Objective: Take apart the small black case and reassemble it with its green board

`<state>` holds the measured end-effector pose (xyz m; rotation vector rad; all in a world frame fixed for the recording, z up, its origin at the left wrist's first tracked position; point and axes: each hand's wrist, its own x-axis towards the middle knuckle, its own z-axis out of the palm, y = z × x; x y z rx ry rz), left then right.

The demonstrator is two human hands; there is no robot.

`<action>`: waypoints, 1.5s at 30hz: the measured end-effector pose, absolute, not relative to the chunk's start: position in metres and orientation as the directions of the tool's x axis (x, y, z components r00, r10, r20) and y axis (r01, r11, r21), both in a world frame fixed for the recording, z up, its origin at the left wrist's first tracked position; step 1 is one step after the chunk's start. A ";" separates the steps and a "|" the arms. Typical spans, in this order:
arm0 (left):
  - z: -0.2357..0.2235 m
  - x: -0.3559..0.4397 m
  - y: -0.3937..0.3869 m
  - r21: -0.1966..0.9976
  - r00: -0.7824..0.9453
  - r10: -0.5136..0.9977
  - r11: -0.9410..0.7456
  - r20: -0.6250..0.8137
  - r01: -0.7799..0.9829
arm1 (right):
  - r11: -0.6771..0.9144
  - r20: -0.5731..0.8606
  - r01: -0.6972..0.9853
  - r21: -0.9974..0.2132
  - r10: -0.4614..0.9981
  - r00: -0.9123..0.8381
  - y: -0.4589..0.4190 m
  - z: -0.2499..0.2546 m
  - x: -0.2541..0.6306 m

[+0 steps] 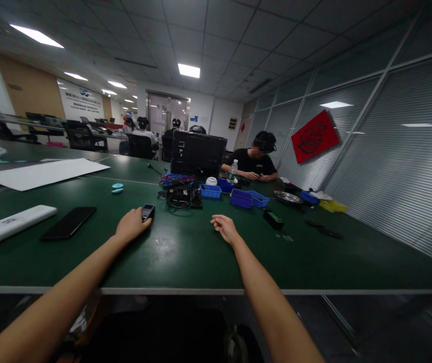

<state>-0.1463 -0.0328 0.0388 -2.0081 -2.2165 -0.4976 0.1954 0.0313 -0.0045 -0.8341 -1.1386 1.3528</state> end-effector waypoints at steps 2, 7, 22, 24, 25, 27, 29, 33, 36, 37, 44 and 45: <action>0.036 -0.125 -0.032 0.172 -0.068 0.953 0.017 0.296 0.985 | 0.092 0.134 -0.298 -0.950 0.984 -0.121 0.030 -0.003 0.195; 0.029 -0.064 -0.024 0.234 0.056 0.963 -0.120 0.265 0.965 | 0.092 0.130 -0.279 -0.956 0.984 -0.120 0.029 -0.002 0.195; -0.001 0.010 -0.014 0.617 0.267 0.928 -0.373 0.260 0.693 | 0.309 0.458 0.750 -0.584 0.889 -0.009 0.001 0.006 0.166; -0.002 0.009 -0.012 0.633 0.243 0.929 -0.369 0.280 0.681 | 0.270 0.428 0.856 -0.440 0.901 -0.064 -0.006 0.008 0.160; -0.003 0.009 -0.011 0.639 0.240 0.926 -0.375 0.291 0.672 | 0.254 0.406 0.889 -0.381 0.910 -0.086 -0.007 0.009 0.158; -0.003 0.008 -0.011 0.652 0.244 0.922 -0.385 0.300 0.653 | 0.216 0.362 0.927 -0.306 0.927 -0.096 -0.007 0.009 0.158; -0.003 0.008 -0.011 0.659 0.244 0.923 -0.382 0.296 0.648 | 0.163 0.329 0.947 -0.278 0.942 -0.066 -0.004 0.010 0.163; 0.000 0.006 -0.013 0.644 0.264 0.920 -0.391 0.289 0.658 | -0.001 0.311 0.955 -0.296 0.945 0.097 0.008 0.012 0.186; 0.003 0.005 -0.014 0.633 0.281 0.923 -0.386 0.264 0.671 | -0.126 0.315 0.928 -0.351 0.917 0.243 0.016 0.012 0.209; 0.004 0.005 -0.014 0.630 0.287 0.922 -0.386 0.259 0.674 | -0.153 0.330 0.915 -0.373 0.900 0.285 0.018 0.010 0.217; 0.011 0.007 -0.020 0.615 0.301 0.919 -0.394 0.255 0.683 | -0.218 0.416 0.836 -0.503 0.788 0.455 0.034 -0.005 0.239; 0.012 0.007 -0.021 0.615 0.299 0.920 -0.391 0.252 0.685 | -0.209 0.430 0.827 -0.522 0.774 0.466 0.035 -0.006 0.239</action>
